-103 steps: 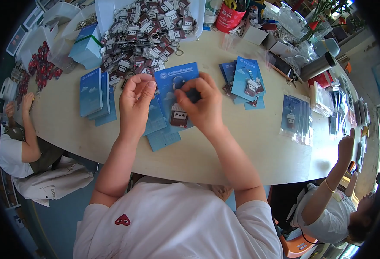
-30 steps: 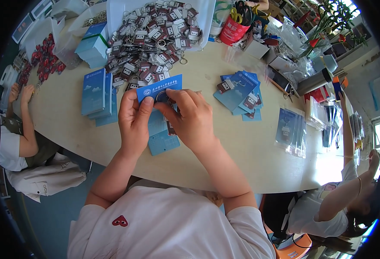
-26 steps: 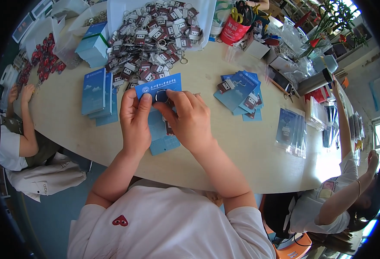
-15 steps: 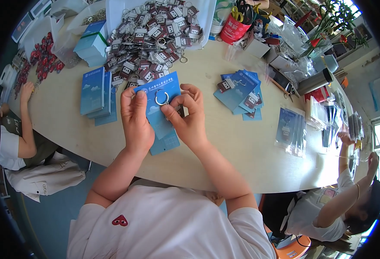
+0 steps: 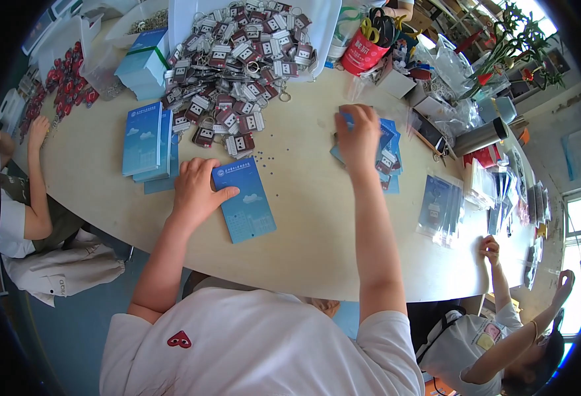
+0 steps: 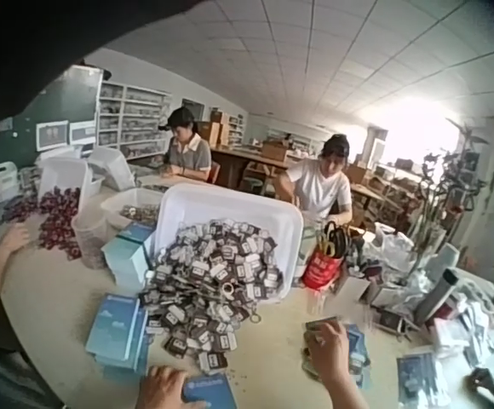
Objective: The person assembles keychains by hand, attaching them to descriptive paper cards.
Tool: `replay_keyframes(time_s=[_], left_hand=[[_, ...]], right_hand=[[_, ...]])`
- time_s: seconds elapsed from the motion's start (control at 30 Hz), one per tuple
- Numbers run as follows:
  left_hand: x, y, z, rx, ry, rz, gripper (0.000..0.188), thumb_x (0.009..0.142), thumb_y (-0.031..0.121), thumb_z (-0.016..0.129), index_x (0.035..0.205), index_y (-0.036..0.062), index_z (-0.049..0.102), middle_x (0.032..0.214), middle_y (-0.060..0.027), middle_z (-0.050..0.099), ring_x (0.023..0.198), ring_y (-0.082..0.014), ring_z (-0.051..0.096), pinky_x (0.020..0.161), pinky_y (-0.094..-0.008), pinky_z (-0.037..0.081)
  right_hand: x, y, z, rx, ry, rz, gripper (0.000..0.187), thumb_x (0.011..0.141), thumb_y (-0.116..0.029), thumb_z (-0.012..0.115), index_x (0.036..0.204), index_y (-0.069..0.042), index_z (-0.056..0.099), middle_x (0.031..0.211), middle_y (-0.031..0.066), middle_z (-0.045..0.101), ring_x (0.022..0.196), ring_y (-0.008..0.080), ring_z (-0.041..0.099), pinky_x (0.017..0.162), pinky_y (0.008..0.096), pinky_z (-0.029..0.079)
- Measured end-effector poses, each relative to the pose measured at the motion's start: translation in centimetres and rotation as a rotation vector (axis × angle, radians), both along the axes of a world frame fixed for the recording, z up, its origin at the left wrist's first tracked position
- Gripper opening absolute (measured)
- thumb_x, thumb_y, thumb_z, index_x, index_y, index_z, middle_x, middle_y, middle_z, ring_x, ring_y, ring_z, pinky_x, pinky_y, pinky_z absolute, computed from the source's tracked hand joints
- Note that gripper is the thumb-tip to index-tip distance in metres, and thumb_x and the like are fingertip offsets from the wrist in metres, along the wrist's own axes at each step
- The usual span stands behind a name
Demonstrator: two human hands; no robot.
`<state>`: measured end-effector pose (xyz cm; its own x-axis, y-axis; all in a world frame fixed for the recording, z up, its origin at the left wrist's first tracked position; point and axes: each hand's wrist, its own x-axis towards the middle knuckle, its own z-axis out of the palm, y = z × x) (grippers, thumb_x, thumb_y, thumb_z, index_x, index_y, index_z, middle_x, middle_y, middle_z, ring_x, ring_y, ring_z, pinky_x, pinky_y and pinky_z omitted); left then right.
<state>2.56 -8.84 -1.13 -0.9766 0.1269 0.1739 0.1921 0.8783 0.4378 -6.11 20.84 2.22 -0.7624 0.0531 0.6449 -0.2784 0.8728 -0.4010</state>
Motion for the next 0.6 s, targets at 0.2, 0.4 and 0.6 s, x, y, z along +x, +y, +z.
replay_keyframes(time_s=[0.2,0.4,0.6], left_hand=[[-0.6,-0.6,-1.0,0.17,-0.091,-0.029,0.039,0.068,0.03,0.076,0.092,0.0101,0.053,0.095,-0.0044,0.055,0.095,-0.0262,0.049,0.073,-0.0446,0.04],[-2.0,-1.9,-2.3,0.376,-0.153,-0.076,0.039,0.069,0.029,0.075,0.094,0.0084,0.054,0.097,-0.0063,0.057,0.094,-0.0279,0.051,0.072,-0.0436,0.041],[0.8,-0.8,1.1,-0.02,0.02,-0.044,0.064,0.061,0.038,0.079,0.11,0.0059,0.053,0.109,-0.0122,0.051,0.105,-0.0317,0.047,0.082,-0.0428,0.042]], right_hand=[[-5.2,-9.9,-4.1,-0.342,-0.484,0.092,0.026,0.077,-0.024,0.064,0.089,-0.001,0.065,0.082,0.0167,0.066,0.078,0.03,0.064,0.071,0.0363,0.049],[-5.9,-10.0,-4.4,-0.405,-0.471,0.159,0.021,0.08,-0.02,0.063,0.088,-0.001,0.062,0.077,0.0083,0.064,0.071,0.0185,0.059,0.066,0.0297,0.046],[0.2,-7.3,-1.2,-1.112,-0.255,0.569,0.008,0.092,-0.015,0.052,0.087,-0.009,0.051,0.097,0.0044,0.062,0.085,0.0101,0.052,0.078,0.0266,0.04]])
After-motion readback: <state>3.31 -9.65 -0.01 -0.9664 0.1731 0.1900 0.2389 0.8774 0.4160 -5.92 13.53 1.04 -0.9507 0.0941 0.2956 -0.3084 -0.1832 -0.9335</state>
